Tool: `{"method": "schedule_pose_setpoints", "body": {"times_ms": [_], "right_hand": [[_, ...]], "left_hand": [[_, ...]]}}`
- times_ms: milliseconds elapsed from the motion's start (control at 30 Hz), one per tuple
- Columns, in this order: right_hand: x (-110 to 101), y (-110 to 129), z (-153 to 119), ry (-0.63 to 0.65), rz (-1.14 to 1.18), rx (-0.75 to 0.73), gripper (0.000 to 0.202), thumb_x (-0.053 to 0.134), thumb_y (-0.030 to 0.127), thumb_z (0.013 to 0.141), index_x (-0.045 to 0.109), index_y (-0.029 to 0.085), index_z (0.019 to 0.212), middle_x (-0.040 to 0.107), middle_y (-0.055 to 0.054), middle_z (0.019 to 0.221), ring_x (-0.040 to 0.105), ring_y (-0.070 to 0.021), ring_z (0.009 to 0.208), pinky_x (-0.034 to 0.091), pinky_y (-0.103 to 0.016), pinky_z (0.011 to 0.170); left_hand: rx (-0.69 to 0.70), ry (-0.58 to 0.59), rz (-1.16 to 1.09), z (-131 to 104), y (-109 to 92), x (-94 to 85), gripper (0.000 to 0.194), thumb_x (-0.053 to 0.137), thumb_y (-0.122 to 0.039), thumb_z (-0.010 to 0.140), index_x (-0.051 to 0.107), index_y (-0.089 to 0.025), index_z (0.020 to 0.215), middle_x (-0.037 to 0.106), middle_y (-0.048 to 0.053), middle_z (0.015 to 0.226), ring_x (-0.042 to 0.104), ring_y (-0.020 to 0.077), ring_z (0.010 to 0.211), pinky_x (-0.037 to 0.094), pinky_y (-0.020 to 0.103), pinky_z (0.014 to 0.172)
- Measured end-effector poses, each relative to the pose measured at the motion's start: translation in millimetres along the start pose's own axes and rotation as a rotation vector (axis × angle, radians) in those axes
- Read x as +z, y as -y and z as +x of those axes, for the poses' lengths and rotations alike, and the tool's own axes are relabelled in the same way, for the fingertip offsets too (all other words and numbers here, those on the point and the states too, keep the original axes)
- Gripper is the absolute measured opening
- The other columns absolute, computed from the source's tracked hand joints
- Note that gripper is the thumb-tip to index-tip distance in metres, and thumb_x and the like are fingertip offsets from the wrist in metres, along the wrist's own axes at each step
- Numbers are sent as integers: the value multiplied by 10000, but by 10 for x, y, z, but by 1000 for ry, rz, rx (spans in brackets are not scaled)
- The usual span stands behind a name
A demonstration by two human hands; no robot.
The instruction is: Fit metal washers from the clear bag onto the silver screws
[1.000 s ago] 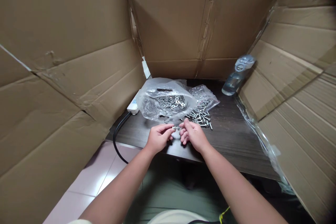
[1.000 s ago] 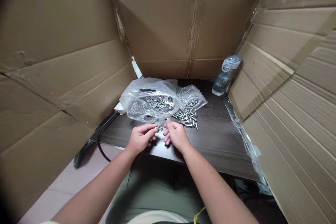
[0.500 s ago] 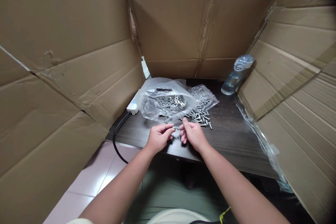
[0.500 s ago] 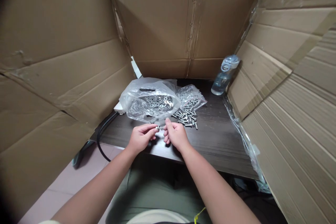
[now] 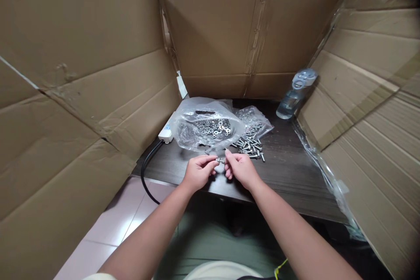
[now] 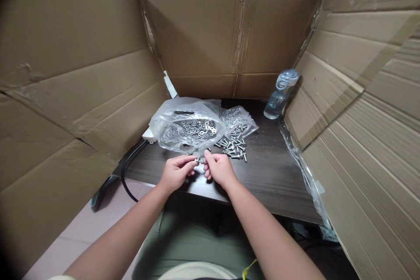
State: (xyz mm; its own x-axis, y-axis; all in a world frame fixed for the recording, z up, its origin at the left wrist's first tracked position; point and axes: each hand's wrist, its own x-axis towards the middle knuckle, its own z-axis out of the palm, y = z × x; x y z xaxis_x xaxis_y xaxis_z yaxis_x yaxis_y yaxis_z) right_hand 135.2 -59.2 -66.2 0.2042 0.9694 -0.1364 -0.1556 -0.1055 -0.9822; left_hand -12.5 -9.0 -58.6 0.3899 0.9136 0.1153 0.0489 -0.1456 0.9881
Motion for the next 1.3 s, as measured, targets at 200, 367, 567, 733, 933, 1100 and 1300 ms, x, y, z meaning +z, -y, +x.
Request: {"method": "schedule_pose_setpoints", "body": {"times_ms": [200,367,567,733,933,1100,1300], "right_hand": [[-33,18,-30,84,146,-83,350,716,418,671,616,141,859,608,-12,684,584,-112,519,475,-225,473],[-33,34,-56,130,61,-98,314,741,372,639,638,126,804,616,-10,644,560,-97,494,451,-206,457],[11,18,-4,22,-38,29,511,497,602,781,557,123,614,533,-12,480,497,-97,341,378,-195,311],[-15,29,-31,46,97,-38,393,630,514,721,595,133,815,581,-12,639,568,-115,451,458,-219,392],[-29,27,-61,123,19,-98,335,738,341,634,623,135,872,620,-12,693,570,-99,499,458,-208,454],[-11,-11,-4,82,-37,-8,434,558,532,767,572,123,624,535,0,463,483,-89,345,377,-194,335],[-27,31,-41,67,53,-55,369,647,490,709,599,130,774,589,-11,628,548,-102,441,437,-207,387]], "left_hand": [[-14,-23,-10,4,-5,-5,207,694,-255,667,717,-116,819,651,37,611,544,93,434,449,193,428],[14,2,-3,13,25,-11,212,694,-263,673,717,-117,826,659,40,641,547,89,438,451,192,434],[-6,-7,-1,6,4,0,204,694,-258,666,719,-121,814,668,51,674,547,91,434,451,196,425],[-20,-35,-7,2,-13,-2,219,706,-274,657,722,-121,813,661,45,632,546,99,431,447,202,418],[3,-16,4,7,7,-10,228,703,-281,666,721,-118,825,662,45,644,549,94,439,457,202,435],[3,-7,12,6,0,-1,212,691,-270,673,720,-119,820,664,51,674,554,95,440,451,199,422],[-16,-42,3,-1,-26,7,213,699,-270,662,721,-122,813,655,41,612,550,100,432,447,197,415]]}}
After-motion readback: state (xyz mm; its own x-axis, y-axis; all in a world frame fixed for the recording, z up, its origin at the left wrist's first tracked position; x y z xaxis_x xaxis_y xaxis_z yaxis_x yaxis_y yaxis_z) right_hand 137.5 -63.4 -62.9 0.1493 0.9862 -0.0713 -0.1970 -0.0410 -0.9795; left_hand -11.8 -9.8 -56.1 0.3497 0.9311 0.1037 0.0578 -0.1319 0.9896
